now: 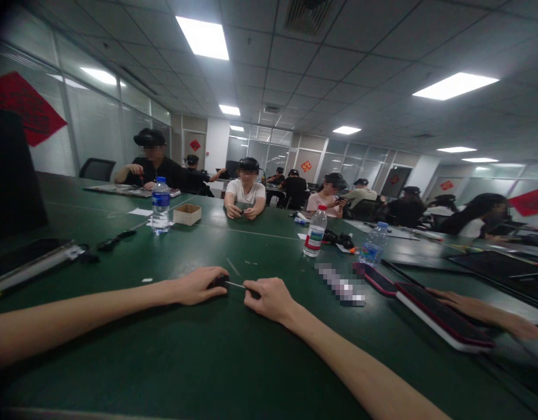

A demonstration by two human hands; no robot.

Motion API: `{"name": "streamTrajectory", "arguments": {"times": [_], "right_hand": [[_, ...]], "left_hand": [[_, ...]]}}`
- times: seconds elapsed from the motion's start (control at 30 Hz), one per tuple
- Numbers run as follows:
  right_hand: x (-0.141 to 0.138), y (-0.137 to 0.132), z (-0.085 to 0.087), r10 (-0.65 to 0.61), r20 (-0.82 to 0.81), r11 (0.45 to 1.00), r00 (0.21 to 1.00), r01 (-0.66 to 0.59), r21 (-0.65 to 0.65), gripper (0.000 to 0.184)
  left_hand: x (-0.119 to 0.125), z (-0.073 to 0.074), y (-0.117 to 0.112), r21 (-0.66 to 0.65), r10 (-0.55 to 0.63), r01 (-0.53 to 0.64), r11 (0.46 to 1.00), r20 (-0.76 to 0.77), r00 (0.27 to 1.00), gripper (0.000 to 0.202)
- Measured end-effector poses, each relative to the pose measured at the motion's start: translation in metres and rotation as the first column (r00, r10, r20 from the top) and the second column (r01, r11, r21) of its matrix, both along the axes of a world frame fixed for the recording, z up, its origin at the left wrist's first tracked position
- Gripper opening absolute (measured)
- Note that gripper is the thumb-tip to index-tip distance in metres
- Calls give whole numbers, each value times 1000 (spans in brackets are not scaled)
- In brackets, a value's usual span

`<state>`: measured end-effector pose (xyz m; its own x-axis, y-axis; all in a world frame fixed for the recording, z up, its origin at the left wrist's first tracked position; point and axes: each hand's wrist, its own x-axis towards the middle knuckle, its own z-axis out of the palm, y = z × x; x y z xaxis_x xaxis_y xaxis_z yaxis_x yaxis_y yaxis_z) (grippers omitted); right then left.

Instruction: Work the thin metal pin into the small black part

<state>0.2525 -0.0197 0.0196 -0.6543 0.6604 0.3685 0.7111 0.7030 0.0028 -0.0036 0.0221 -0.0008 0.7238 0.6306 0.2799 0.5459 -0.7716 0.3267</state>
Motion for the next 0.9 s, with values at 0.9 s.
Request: {"name": "streamTrajectory", "arguments": {"times": [0.9], "right_hand": [[1,-1,1,-6,5,1000,1000,7,-20,31]], "left_hand": [[1,-3,2,4,-13,13,1000,16,1000,45]]}}
